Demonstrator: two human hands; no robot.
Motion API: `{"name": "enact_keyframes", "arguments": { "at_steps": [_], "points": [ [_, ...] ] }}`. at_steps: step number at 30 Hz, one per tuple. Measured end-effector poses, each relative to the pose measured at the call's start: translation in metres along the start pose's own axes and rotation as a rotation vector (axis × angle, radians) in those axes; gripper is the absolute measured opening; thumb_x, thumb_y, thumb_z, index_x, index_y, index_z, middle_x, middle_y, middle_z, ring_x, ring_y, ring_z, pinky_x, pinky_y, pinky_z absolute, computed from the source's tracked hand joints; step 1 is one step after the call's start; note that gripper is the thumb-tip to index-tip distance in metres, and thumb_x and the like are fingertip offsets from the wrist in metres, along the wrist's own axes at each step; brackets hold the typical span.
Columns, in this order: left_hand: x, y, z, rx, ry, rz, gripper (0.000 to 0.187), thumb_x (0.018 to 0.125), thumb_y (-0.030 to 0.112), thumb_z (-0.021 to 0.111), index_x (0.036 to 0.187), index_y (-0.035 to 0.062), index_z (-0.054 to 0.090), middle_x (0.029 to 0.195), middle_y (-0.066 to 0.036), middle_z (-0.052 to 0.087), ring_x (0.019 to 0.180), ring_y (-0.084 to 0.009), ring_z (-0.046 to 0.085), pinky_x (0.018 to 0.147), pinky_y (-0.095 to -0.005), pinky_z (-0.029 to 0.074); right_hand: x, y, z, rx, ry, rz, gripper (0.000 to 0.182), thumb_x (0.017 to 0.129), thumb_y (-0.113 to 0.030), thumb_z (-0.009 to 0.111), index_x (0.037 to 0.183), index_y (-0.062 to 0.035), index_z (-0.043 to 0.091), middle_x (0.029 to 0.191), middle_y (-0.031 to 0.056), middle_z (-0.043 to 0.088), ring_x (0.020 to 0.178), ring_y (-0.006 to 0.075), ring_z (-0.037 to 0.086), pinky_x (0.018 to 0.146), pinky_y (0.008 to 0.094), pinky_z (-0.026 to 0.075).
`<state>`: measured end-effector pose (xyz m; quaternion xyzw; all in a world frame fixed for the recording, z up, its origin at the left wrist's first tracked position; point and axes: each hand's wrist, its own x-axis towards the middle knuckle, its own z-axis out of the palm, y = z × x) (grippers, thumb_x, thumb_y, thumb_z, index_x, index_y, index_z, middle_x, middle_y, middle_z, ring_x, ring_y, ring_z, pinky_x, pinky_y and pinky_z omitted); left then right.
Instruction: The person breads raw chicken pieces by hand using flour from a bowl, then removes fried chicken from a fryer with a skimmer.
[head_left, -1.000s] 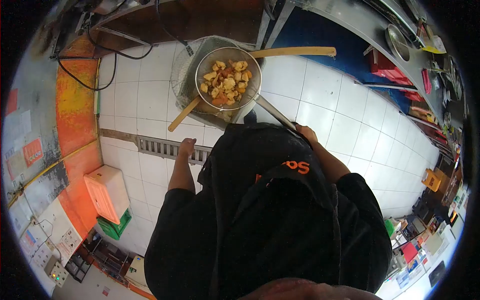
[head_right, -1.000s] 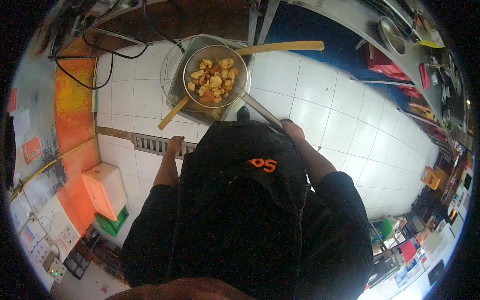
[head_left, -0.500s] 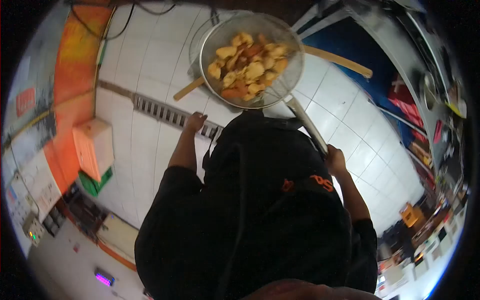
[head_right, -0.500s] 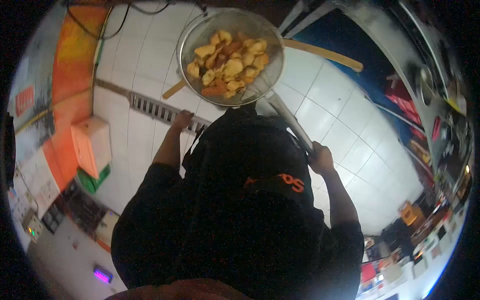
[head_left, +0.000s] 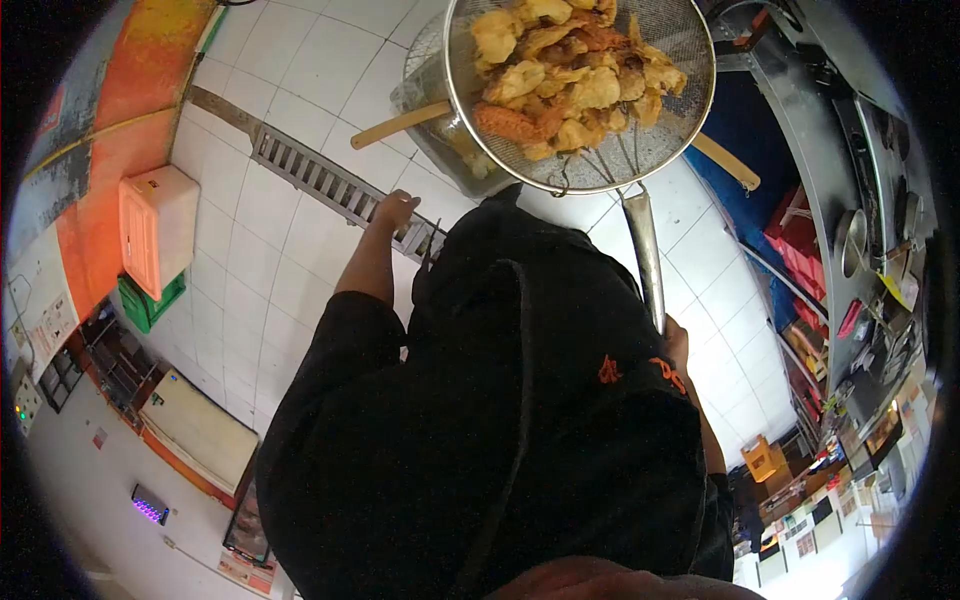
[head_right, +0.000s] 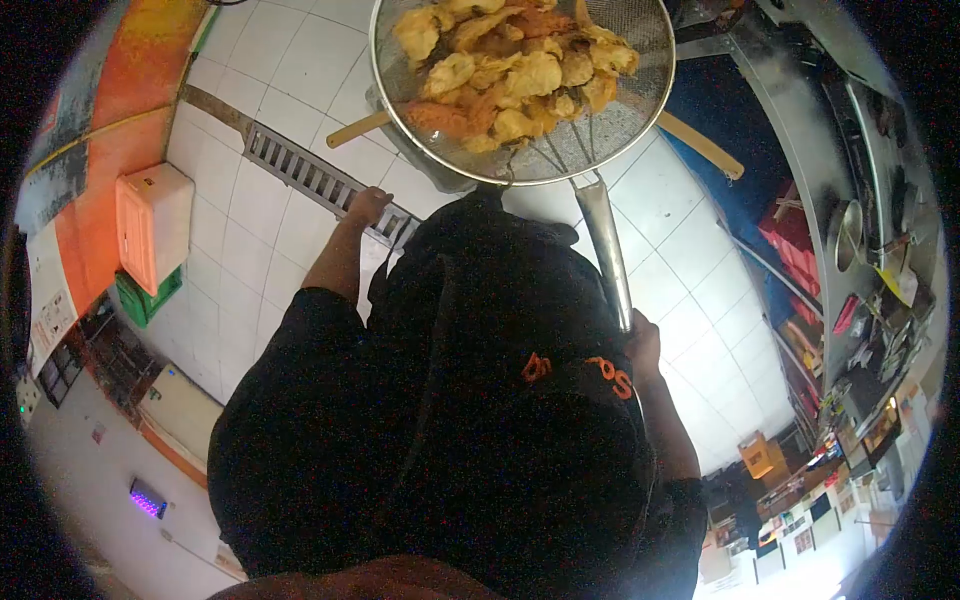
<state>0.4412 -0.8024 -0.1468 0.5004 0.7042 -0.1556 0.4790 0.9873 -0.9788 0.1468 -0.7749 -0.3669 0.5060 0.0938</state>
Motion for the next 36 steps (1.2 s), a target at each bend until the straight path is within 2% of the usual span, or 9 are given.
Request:
{"name": "enact_keyframes", "arguments": {
  "at_steps": [8, 16, 17, 21, 23, 26, 32, 33, 36],
  "points": [
    [-0.014, -0.001, 0.003, 0.056, 0.055, 0.070, 0.043, 0.089, 0.042, 0.055, 0.094, -0.0005, 0.063, 0.102, -0.023, 0.064, 0.097, -0.0379, 0.061, 0.089, -0.0432, 0.047, 0.000, 0.004, 0.003, -0.300, 0.124, -0.065, 0.018, 0.086, -0.012, 0.054, 0.099, -0.0044, 0.064, 0.070, 0.0130, 0.062, 0.062, 0.0145, 0.057, 0.057, 0.0318, 0.045],
    [0.018, -0.022, 0.029, 0.229, 0.292, 0.482, 0.034, 0.085, 0.036, 0.063, 0.096, 0.0037, 0.065, 0.101, -0.017, 0.067, 0.096, -0.0342, 0.063, 0.086, -0.0404, 0.049, 0.004, -0.007, -0.002, -0.385, 0.070, 0.034, 0.017, 0.083, -0.008, 0.057, 0.098, -0.0057, 0.063, 0.076, 0.0180, 0.063, 0.069, 0.0216, 0.063, 0.065, 0.0344, 0.047],
    [-0.035, 0.027, -0.001, -0.063, 0.236, 0.193, 0.032, 0.086, 0.032, 0.061, 0.101, 0.0035, 0.065, 0.099, -0.017, 0.067, 0.096, -0.0343, 0.063, 0.087, -0.0403, 0.050, 0.002, -0.019, 0.000, -0.387, 0.065, 0.033, 0.017, 0.083, -0.008, 0.057, 0.098, -0.0057, 0.063, 0.076, 0.0180, 0.063, 0.069, 0.0216, 0.063, 0.065, 0.0344, 0.047],
    [-0.010, 0.001, 0.012, -0.018, 0.166, 0.217, 0.028, 0.085, 0.025, 0.059, 0.103, 0.0041, 0.065, 0.099, -0.018, 0.067, 0.098, -0.0346, 0.062, 0.087, -0.0415, 0.050, 0.018, -0.040, 0.008, -0.351, 0.103, -0.065, 0.021, 0.079, -0.006, 0.061, 0.099, -0.0064, 0.062, 0.072, 0.0184, 0.061, 0.068, 0.0255, 0.063, 0.063, 0.0368, 0.047],
    [0.043, -0.059, 0.036, 0.336, 0.091, 0.352, 0.046, 0.086, 0.045, 0.056, 0.098, 0.0024, 0.066, 0.103, -0.021, 0.066, 0.102, -0.0376, 0.061, 0.089, -0.0446, 0.047, 0.025, -0.041, 0.015, -0.327, 0.079, -0.082, 0.027, 0.075, -0.002, 0.065, 0.101, -0.0043, 0.060, 0.071, 0.0184, 0.060, 0.068, 0.0327, 0.062, 0.064, 0.0390, 0.048],
    [0.031, -0.071, 0.039, 0.151, 0.124, 0.378, 0.040, 0.087, 0.040, 0.056, 0.091, 0.0019, 0.068, 0.100, -0.021, 0.066, 0.101, -0.0379, 0.061, 0.090, -0.0451, 0.047, 0.026, -0.059, 0.020, -0.223, 0.004, 0.021, 0.029, 0.072, -0.002, 0.067, 0.100, -0.0033, 0.059, 0.077, 0.0198, 0.062, 0.071, 0.0369, 0.060, 0.065, 0.0401, 0.048],
    [-0.017, -0.018, 0.004, 0.230, 0.000, 0.221, 0.038, 0.086, 0.037, 0.058, 0.102, 0.0040, 0.067, 0.106, -0.019, 0.066, 0.106, -0.0345, 0.060, 0.091, -0.0427, 0.047, 0.036, -0.013, 0.024, -0.328, 0.026, -0.146, 0.021, 0.073, -0.008, 0.068, 0.088, -0.0017, 0.055, 0.075, 0.0191, 0.060, 0.070, 0.0353, 0.060, 0.065, 0.0427, 0.047],
    [0.006, -0.035, 0.011, 0.674, 0.002, 0.480, 0.039, 0.086, 0.036, 0.057, 0.105, 0.0028, 0.065, 0.107, -0.019, 0.066, 0.106, -0.0353, 0.060, 0.092, -0.0420, 0.047, 0.029, -0.008, 0.022, -0.299, 0.000, -0.081, 0.020, 0.073, -0.008, 0.067, 0.088, -0.0016, 0.055, 0.074, 0.0189, 0.059, 0.068, 0.0347, 0.060, 0.063, 0.0424, 0.047],
    [0.033, -0.029, 0.021, 0.332, 0.068, 0.284, 0.036, 0.088, 0.033, 0.054, 0.103, 0.0024, 0.066, 0.107, -0.019, 0.066, 0.106, -0.0351, 0.059, 0.094, -0.0428, 0.046, -0.008, 0.008, 0.003, -0.194, -0.013, 0.007, 0.016, 0.074, -0.007, 0.064, 0.087, -0.0014, 0.055, 0.072, 0.0187, 0.058, 0.066, 0.0335, 0.060, 0.061, 0.0419, 0.047]
  ]
}}
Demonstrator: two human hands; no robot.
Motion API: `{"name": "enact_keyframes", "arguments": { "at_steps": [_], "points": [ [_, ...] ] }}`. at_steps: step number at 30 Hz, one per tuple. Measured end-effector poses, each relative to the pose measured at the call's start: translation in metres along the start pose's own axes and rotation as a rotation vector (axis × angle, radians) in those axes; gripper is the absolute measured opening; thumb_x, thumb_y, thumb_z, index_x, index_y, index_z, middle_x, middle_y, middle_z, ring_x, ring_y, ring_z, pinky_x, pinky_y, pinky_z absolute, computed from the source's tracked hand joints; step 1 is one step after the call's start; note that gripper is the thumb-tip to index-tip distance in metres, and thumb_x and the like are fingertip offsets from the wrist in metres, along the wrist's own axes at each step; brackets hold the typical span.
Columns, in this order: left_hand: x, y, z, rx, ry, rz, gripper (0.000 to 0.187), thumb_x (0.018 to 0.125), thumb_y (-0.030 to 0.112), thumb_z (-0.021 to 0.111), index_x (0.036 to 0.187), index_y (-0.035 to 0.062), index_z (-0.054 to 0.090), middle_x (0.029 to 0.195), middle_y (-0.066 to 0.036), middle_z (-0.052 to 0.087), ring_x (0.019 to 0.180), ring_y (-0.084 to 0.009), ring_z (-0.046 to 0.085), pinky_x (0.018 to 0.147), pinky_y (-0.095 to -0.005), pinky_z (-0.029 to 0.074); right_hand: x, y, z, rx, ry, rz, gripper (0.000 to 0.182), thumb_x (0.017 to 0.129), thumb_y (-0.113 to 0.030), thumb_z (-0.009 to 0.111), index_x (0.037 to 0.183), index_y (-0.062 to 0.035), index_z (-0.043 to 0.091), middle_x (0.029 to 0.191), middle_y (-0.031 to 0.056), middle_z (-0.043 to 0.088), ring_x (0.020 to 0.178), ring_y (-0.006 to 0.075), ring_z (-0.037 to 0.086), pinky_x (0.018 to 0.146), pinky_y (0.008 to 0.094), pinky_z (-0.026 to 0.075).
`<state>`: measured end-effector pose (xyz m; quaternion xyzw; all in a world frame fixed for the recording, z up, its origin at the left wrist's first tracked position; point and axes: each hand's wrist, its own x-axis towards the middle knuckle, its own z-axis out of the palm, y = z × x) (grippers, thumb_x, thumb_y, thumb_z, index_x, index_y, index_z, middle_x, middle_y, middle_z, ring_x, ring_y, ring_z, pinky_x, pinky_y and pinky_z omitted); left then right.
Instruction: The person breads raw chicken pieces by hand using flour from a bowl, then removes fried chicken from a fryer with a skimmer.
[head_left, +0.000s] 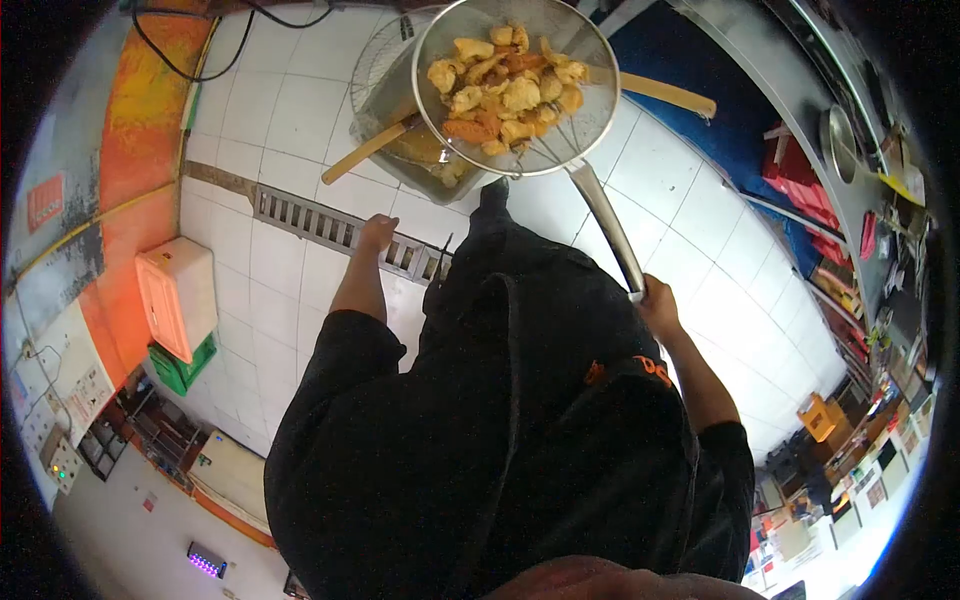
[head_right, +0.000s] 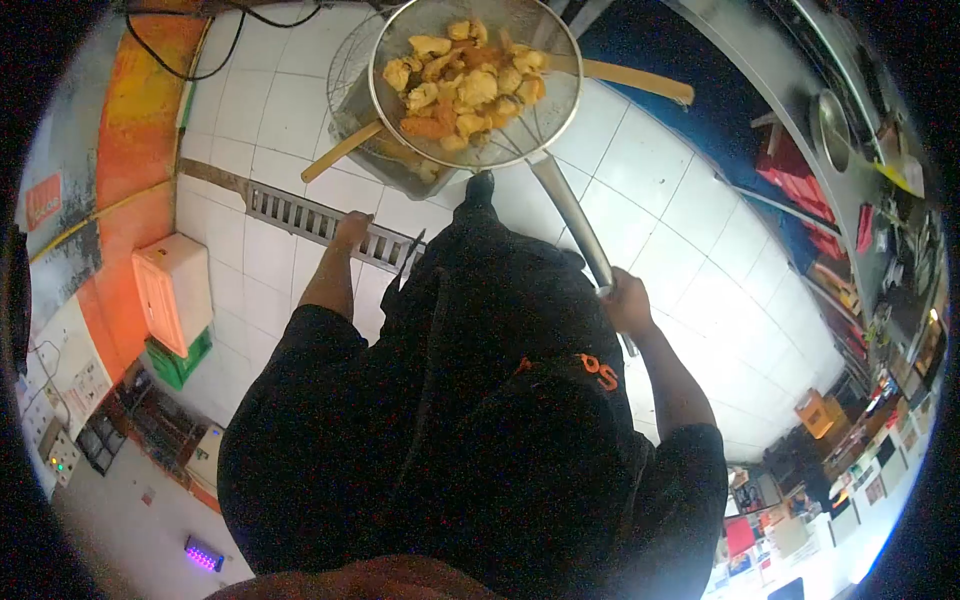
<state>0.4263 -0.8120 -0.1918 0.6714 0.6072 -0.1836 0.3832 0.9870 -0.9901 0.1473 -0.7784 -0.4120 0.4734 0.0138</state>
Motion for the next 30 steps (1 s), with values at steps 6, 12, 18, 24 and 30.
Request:
{"name": "enact_keyframes", "arguments": {
  "at_steps": [6, 12, 18, 24, 30],
  "points": [
    [-0.031, 0.164, -0.028, 0.164, 0.055, 0.135, 0.046, 0.088, 0.041, 0.053, 0.101, -0.0019, 0.065, 0.109, -0.024, 0.064, 0.105, -0.0383, 0.058, 0.094, -0.0436, 0.045, -0.114, 0.181, 0.017, 0.006, 0.155, 0.036, 0.020, 0.072, -0.007, 0.069, 0.083, 0.0006, 0.054, 0.064, 0.0204, 0.051, 0.057, 0.0255, 0.047, 0.056, 0.0397, 0.042],
    [-0.055, 0.323, 0.056, 0.360, -0.091, 0.086, 0.050, 0.089, 0.043, 0.050, 0.109, -0.0008, 0.065, 0.118, -0.027, 0.058, 0.113, -0.0413, 0.053, 0.098, -0.0448, 0.042, -0.269, 0.378, 0.081, 1.056, 0.433, 0.210, 0.021, 0.082, -0.008, 0.066, 0.098, 0.0025, 0.058, 0.081, 0.0011, 0.057, 0.073, 0.0107, 0.048, 0.065, 0.0304, 0.043],
    [-0.037, 0.405, 0.146, 0.449, -0.344, -0.106, 0.065, 0.087, 0.053, 0.053, 0.105, -0.0093, 0.064, 0.099, -0.027, 0.066, 0.094, -0.0384, 0.064, 0.090, -0.0439, 0.047, -0.358, 0.446, 0.056, 0.741, 0.602, 0.513, 0.014, 0.077, -0.004, 0.057, 0.090, 0.0005, 0.053, 0.065, 0.0019, 0.051, 0.055, 0.0130, 0.051, 0.050, 0.0287, 0.043],
    [-0.081, 0.620, 0.195, 0.715, -0.338, 0.114, 0.064, 0.083, 0.050, 0.060, 0.110, -0.0084, 0.062, 0.114, -0.030, 0.060, 0.109, -0.0395, 0.059, 0.095, -0.0423, 0.046, -0.422, 0.638, 0.056, 1.257, 0.957, 0.677, 0.014, 0.076, -0.003, 0.058, 0.084, -0.0067, 0.047, 0.060, -0.0010, 0.047, 0.046, 0.0078, 0.045, 0.042, 0.0243, 0.039],
    [0.034, 0.952, 0.390, 0.875, -0.320, 0.332, 0.056, 0.085, 0.045, 0.056, 0.119, 0.0006, 0.060, 0.128, -0.026, 0.052, 0.117, -0.0390, 0.053, 0.101, -0.0422, 0.040, -0.483, 0.795, -0.052, 1.289, 1.189, 0.918, 0.015, 0.076, -0.004, 0.062, 0.087, -0.0024, 0.052, 0.061, 0.0015, 0.050, 0.048, 0.0103, 0.048, 0.043, 0.0264, 0.042]
  ]
}}
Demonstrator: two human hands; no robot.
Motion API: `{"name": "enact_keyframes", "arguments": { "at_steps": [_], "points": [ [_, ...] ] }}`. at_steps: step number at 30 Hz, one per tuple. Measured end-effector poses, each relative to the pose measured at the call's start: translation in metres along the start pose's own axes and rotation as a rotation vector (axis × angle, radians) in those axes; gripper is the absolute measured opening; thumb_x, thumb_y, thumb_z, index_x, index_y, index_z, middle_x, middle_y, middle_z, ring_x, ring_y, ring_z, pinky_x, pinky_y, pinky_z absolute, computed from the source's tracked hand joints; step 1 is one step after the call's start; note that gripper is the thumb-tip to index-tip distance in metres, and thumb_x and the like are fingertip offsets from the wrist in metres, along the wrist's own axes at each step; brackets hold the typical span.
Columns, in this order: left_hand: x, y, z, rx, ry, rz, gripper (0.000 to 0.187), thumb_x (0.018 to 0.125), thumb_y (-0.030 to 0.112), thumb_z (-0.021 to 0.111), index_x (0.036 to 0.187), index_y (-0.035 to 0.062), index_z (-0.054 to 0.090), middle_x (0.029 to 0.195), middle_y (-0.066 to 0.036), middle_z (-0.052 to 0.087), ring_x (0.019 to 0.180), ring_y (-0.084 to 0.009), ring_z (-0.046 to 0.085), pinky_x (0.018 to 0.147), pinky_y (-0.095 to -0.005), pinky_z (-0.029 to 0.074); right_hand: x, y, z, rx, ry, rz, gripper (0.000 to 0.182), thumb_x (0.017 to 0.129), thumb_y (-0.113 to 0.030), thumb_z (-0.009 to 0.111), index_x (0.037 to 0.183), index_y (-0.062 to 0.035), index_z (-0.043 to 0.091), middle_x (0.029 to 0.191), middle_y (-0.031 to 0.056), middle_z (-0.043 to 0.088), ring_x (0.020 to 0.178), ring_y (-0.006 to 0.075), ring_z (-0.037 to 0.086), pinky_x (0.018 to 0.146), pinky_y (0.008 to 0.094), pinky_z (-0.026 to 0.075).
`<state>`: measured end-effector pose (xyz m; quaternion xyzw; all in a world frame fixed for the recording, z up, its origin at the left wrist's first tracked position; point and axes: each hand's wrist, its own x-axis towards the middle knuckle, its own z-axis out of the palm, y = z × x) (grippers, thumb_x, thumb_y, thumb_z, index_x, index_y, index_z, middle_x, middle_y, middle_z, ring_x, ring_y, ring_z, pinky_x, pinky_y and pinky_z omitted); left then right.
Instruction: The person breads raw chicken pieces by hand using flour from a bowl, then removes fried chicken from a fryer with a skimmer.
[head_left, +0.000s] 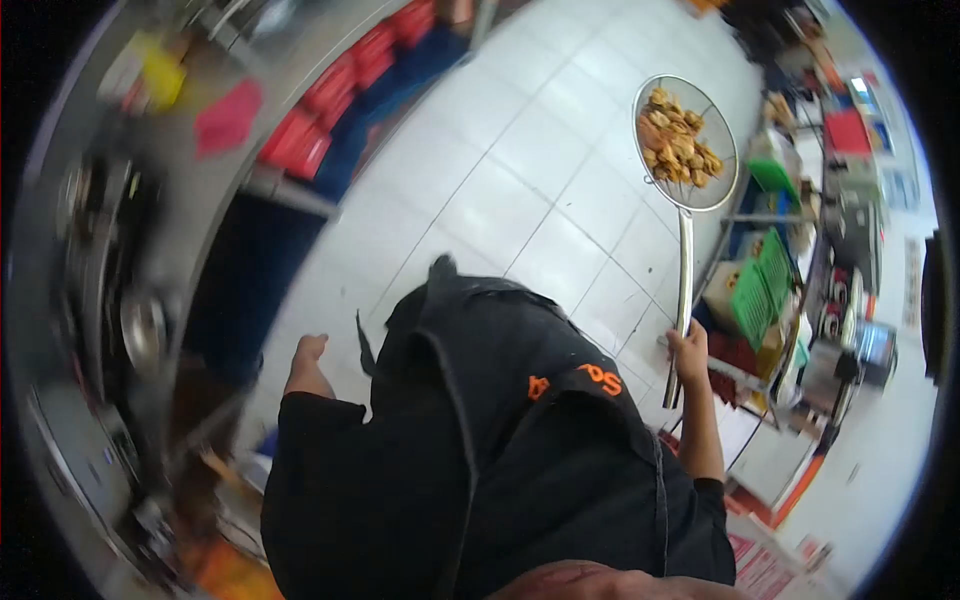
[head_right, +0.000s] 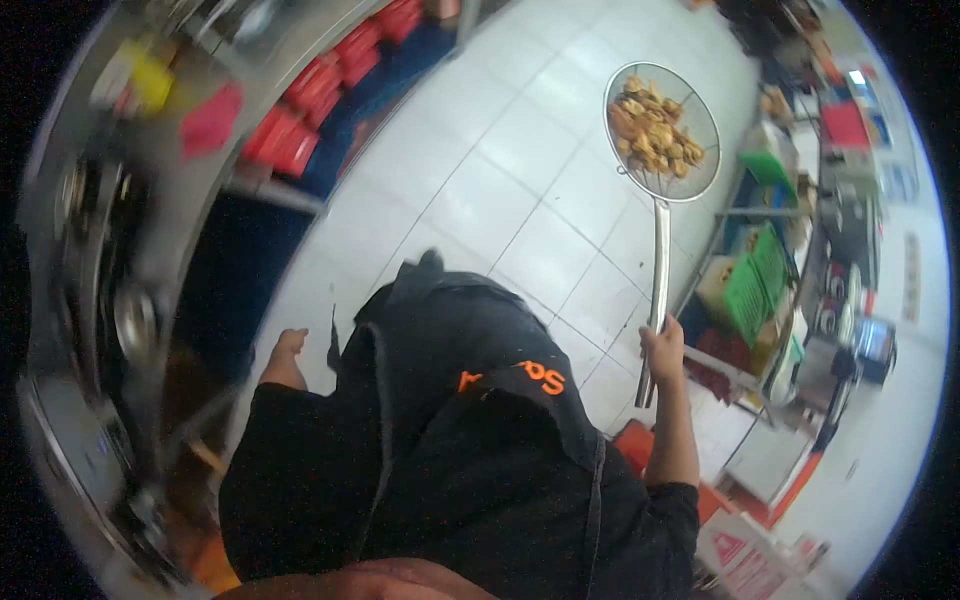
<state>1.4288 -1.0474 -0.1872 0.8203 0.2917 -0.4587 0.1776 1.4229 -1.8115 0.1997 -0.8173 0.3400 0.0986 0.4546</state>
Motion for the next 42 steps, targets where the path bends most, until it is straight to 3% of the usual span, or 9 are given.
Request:
{"name": "enact_keyframes", "arguments": {
  "at_steps": [3, 4, 9, 19, 24, 30, 32, 36, 42],
  "points": [
    [0.004, 0.313, -0.139, 0.108, 0.143, 0.398, 0.044, 0.085, 0.041, 0.057, 0.107, 0.0031, 0.066, 0.113, -0.024, 0.062, 0.105, -0.0383, 0.059, 0.090, -0.0430, 0.045, 0.107, -0.057, -0.036, 0.016, 0.124, 0.100, 0.013, 0.076, -0.004, 0.062, 0.084, -0.0026, 0.051, 0.060, 0.0026, 0.051, 0.047, 0.0115, 0.050, 0.042, 0.0272, 0.042],
    [-0.015, 0.267, -0.128, -0.081, 0.345, 0.579, 0.039, 0.086, 0.038, 0.058, 0.106, 0.0045, 0.065, 0.107, -0.022, 0.065, 0.100, -0.0363, 0.062, 0.086, -0.0423, 0.047, 0.030, -0.044, -0.058, 0.047, 0.124, 0.050, 0.013, 0.076, -0.004, 0.061, 0.082, -0.0028, 0.050, 0.060, 0.0030, 0.051, 0.046, 0.0117, 0.050, 0.042, 0.0274, 0.042],
    [-0.106, 0.646, -0.249, -0.149, 0.514, 1.007, 0.034, 0.084, 0.027, 0.067, 0.107, 0.0013, 0.061, 0.095, -0.017, 0.067, 0.090, -0.0281, 0.064, 0.082, -0.0352, 0.049, 0.185, -0.102, -0.156, 0.076, 0.254, 0.087, 0.012, 0.074, -0.005, 0.061, 0.079, -0.0013, 0.051, 0.059, 0.0053, 0.053, 0.045, 0.0130, 0.051, 0.040, 0.0288, 0.041],
    [0.083, 0.717, -0.285, 0.337, 0.110, 0.587, 0.042, 0.083, 0.038, 0.064, 0.100, -0.0012, 0.066, 0.107, -0.026, 0.063, 0.097, -0.0382, 0.062, 0.084, -0.0460, 0.048, 0.494, -0.298, -0.194, 0.132, 0.164, 0.019, 0.013, 0.072, -0.007, 0.064, 0.077, 0.0008, 0.055, 0.062, 0.0080, 0.056, 0.048, 0.0158, 0.054, 0.045, 0.0317, 0.044],
    [0.128, 0.708, -0.274, 0.317, 0.163, 0.742, 0.046, 0.083, 0.041, 0.064, 0.102, -0.0008, 0.067, 0.111, -0.027, 0.061, 0.101, -0.0387, 0.061, 0.089, -0.0458, 0.047, 0.671, -0.392, -0.223, 0.113, 0.168, -0.039, 0.010, 0.073, -0.005, 0.063, 0.077, -0.0002, 0.055, 0.060, 0.0072, 0.055, 0.047, 0.0147, 0.052, 0.043, 0.0294, 0.042],
    [0.170, 0.970, -0.344, 0.240, 0.080, 0.924, 0.048, 0.083, 0.041, 0.065, 0.107, 0.0001, 0.065, 0.108, -0.026, 0.063, 0.100, -0.0376, 0.062, 0.088, -0.0426, 0.048, 0.838, -0.528, -0.280, 0.196, 0.111, -0.084, 0.011, 0.073, -0.004, 0.062, 0.076, -0.0019, 0.052, 0.060, 0.0066, 0.054, 0.045, 0.0135, 0.050, 0.042, 0.0289, 0.042],
    [0.162, 1.196, -0.367, 0.218, 0.066, 0.996, 0.049, 0.083, 0.042, 0.066, 0.109, 0.0004, 0.064, 0.107, -0.026, 0.063, 0.099, -0.0373, 0.062, 0.088, -0.0415, 0.048, 0.896, -0.566, -0.289, 0.220, 0.104, -0.111, 0.011, 0.072, -0.004, 0.062, 0.076, -0.0014, 0.052, 0.059, 0.0068, 0.054, 0.044, 0.0137, 0.050, 0.042, 0.0291, 0.042],
    [0.141, 1.403, -0.436, 0.061, -0.101, 0.948, 0.043, 0.083, 0.034, 0.067, 0.110, 0.0006, 0.062, 0.105, -0.022, 0.065, 0.101, -0.0351, 0.063, 0.087, -0.0402, 0.049, 1.026, -0.653, -0.325, 0.065, 0.110, -0.176, 0.011, 0.070, -0.004, 0.061, 0.075, -0.0002, 0.052, 0.059, 0.0075, 0.055, 0.046, 0.0148, 0.053, 0.043, 0.0297, 0.044],
    [0.169, 1.514, -0.475, -0.174, 0.140, 0.802, 0.037, 0.084, 0.034, 0.066, 0.101, 0.0009, 0.064, 0.098, -0.021, 0.066, 0.094, -0.0315, 0.064, 0.083, -0.0384, 0.049, 1.254, -0.770, -0.363, -0.030, 0.017, -0.328, 0.011, 0.070, -0.006, 0.061, 0.074, 0.0013, 0.054, 0.060, 0.0094, 0.057, 0.049, 0.0172, 0.056, 0.046, 0.0320, 0.046]
  ]
}}
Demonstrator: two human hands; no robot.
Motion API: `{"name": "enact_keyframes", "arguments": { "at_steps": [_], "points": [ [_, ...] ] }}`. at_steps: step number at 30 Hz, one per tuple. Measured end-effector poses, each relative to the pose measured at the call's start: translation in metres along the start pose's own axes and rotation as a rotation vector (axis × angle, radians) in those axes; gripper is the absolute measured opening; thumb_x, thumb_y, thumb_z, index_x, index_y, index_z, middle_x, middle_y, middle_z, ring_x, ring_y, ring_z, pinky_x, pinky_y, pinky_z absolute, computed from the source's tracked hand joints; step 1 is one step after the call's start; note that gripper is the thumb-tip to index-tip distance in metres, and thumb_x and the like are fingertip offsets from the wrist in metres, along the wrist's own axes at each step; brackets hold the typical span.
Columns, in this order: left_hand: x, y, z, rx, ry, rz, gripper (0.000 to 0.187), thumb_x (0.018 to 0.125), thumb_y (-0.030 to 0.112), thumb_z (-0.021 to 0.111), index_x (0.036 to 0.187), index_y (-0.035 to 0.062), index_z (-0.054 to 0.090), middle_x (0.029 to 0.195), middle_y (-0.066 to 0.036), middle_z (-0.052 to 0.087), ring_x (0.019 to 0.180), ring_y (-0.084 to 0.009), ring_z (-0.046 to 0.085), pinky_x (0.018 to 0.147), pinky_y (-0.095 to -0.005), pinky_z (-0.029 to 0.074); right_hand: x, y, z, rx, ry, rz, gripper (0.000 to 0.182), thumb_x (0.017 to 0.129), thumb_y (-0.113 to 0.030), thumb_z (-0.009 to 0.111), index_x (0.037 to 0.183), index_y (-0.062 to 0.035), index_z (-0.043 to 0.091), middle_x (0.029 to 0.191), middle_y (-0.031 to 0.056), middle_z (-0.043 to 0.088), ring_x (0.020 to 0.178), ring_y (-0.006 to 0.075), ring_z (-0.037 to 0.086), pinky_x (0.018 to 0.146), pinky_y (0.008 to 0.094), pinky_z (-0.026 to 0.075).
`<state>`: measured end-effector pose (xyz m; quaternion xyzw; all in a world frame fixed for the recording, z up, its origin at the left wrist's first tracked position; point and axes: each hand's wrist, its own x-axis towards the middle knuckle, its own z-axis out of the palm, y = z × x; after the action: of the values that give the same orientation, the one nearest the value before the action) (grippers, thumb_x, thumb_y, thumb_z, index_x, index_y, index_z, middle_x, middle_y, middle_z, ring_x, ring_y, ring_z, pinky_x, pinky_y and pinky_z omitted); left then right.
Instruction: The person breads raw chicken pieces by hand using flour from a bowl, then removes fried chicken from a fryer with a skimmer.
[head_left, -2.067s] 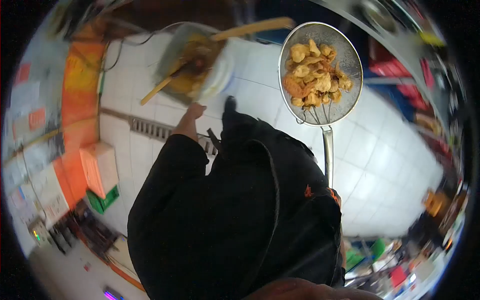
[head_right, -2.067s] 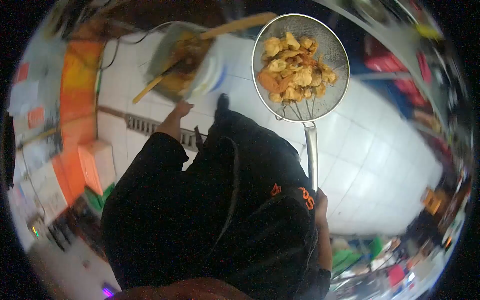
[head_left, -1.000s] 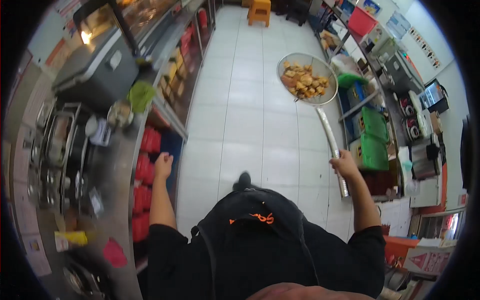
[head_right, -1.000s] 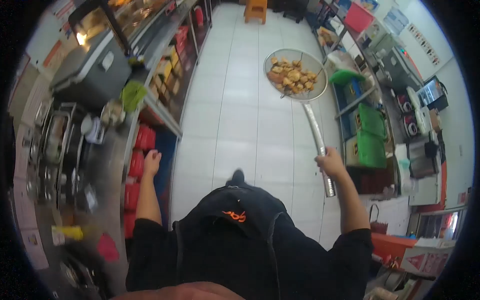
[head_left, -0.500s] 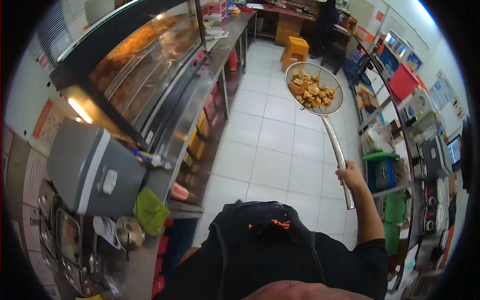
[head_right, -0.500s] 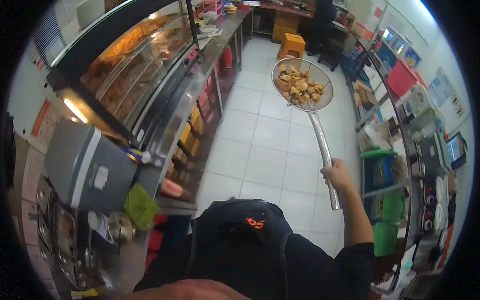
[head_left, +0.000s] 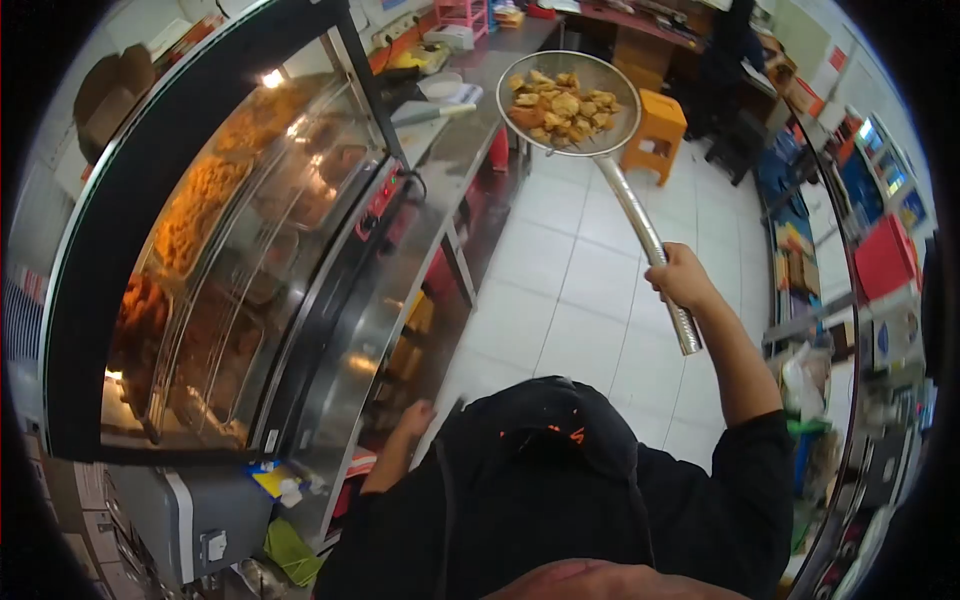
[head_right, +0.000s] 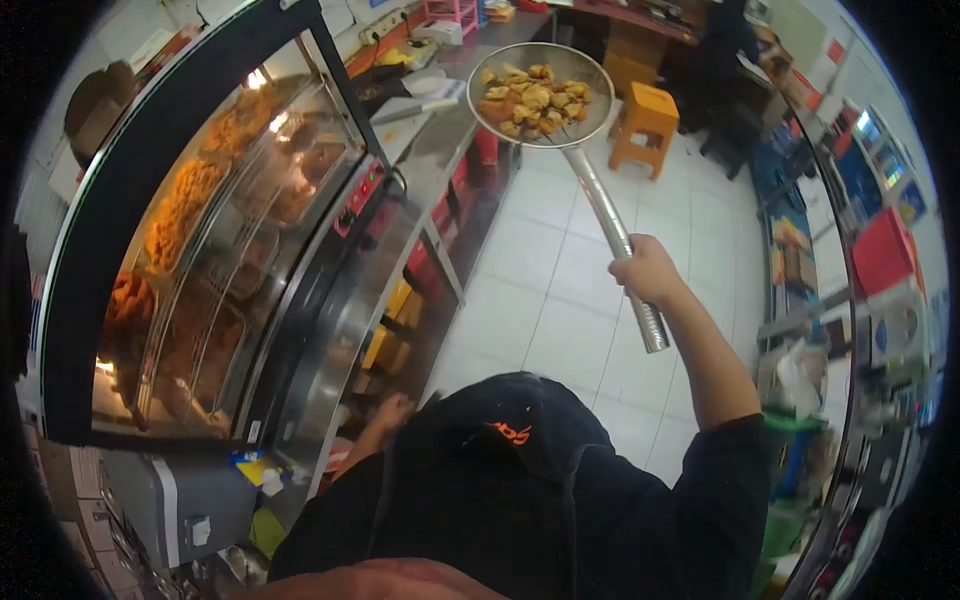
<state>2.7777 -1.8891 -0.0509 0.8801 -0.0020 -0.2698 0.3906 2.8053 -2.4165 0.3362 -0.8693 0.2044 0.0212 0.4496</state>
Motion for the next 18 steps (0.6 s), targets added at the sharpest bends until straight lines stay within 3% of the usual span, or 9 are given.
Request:
{"name": "enact_keyframes", "arguments": {
  "at_steps": [1, 2, 5, 10, 12, 13, 18],
  "points": [
    [0.008, -0.027, 0.010, 0.027, 0.016, -0.061, 0.035, 0.085, 0.033, 0.066, 0.098, 0.0011, 0.065, 0.097, -0.020, 0.066, 0.093, -0.0311, 0.064, 0.081, -0.0392, 0.049, 0.047, -0.009, -0.002, -0.020, -0.026, -0.029, 0.012, 0.070, -0.007, 0.062, 0.075, 0.0018, 0.055, 0.061, 0.0101, 0.058, 0.050, 0.0181, 0.057, 0.048, 0.0326, 0.046],
    [0.018, -0.072, 0.037, 0.160, 0.175, 0.058, 0.024, 0.084, 0.025, 0.064, 0.093, 0.0021, 0.065, 0.087, -0.018, 0.066, 0.083, -0.0311, 0.064, 0.074, -0.0404, 0.050, 0.092, -0.018, -0.001, -0.040, -0.058, -0.052, 0.013, 0.069, -0.008, 0.062, 0.075, 0.0024, 0.056, 0.061, 0.0109, 0.059, 0.052, 0.0190, 0.058, 0.049, 0.0332, 0.047],
    [0.063, 0.009, 0.032, 0.102, 0.221, 0.017, 0.024, 0.084, 0.024, 0.064, 0.092, 0.0021, 0.065, 0.086, -0.018, 0.066, 0.082, -0.0312, 0.064, 0.074, -0.0405, 0.050, 0.225, -0.047, 0.010, -0.109, -0.117, -0.165, 0.017, 0.069, -0.010, 0.063, 0.077, 0.0039, 0.058, 0.063, 0.0122, 0.061, 0.054, 0.0210, 0.060, 0.051, 0.0350, 0.049],
    [0.202, 0.070, 0.018, 0.016, 0.294, -0.006, 0.023, 0.083, 0.023, 0.064, 0.092, 0.0022, 0.065, 0.085, -0.018, 0.066, 0.081, -0.0314, 0.064, 0.073, -0.0406, 0.049, 0.404, -0.126, 0.046, -0.195, -0.159, -0.237, 0.023, 0.067, -0.013, 0.064, 0.079, 0.0068, 0.062, 0.066, 0.0160, 0.063, 0.057, 0.0246, 0.063, 0.059, 0.0379, 0.052],
    [0.252, 0.089, -0.006, 0.004, 0.290, -0.001, 0.022, 0.083, 0.023, 0.063, 0.092, 0.0023, 0.065, 0.085, -0.018, 0.066, 0.081, -0.0315, 0.064, 0.073, -0.0406, 0.049, 0.482, -0.141, 0.069, -0.334, -0.161, -0.384, 0.028, 0.065, -0.015, 0.065, 0.082, 0.0077, 0.063, 0.073, 0.0209, 0.065, 0.065, 0.0307, 0.065, 0.067, 0.0391, 0.052],
    [0.269, 0.102, -0.004, -0.019, 0.288, -0.015, 0.022, 0.083, 0.022, 0.063, 0.092, 0.0023, 0.065, 0.084, -0.018, 0.066, 0.080, -0.0316, 0.064, 0.072, -0.0406, 0.049, 0.523, -0.145, 0.084, -0.431, -0.124, -0.422, 0.033, 0.064, -0.019, 0.068, 0.085, 0.0071, 0.063, 0.081, 0.0246, 0.065, 0.077, 0.0367, 0.065, 0.074, 0.0415, 0.052],
    [0.294, 0.152, -0.001, -0.112, 0.284, -0.149, 0.021, 0.082, 0.021, 0.063, 0.091, 0.0024, 0.065, 0.083, -0.018, 0.066, 0.079, -0.0318, 0.064, 0.072, -0.0408, 0.049, 0.654, -0.186, 0.138, -0.567, -0.167, -0.493, 0.037, 0.065, -0.021, 0.069, 0.091, 0.0043, 0.061, 0.090, 0.0262, 0.063, 0.089, 0.0396, 0.063, 0.079, 0.0448, 0.050]
  ]
}}
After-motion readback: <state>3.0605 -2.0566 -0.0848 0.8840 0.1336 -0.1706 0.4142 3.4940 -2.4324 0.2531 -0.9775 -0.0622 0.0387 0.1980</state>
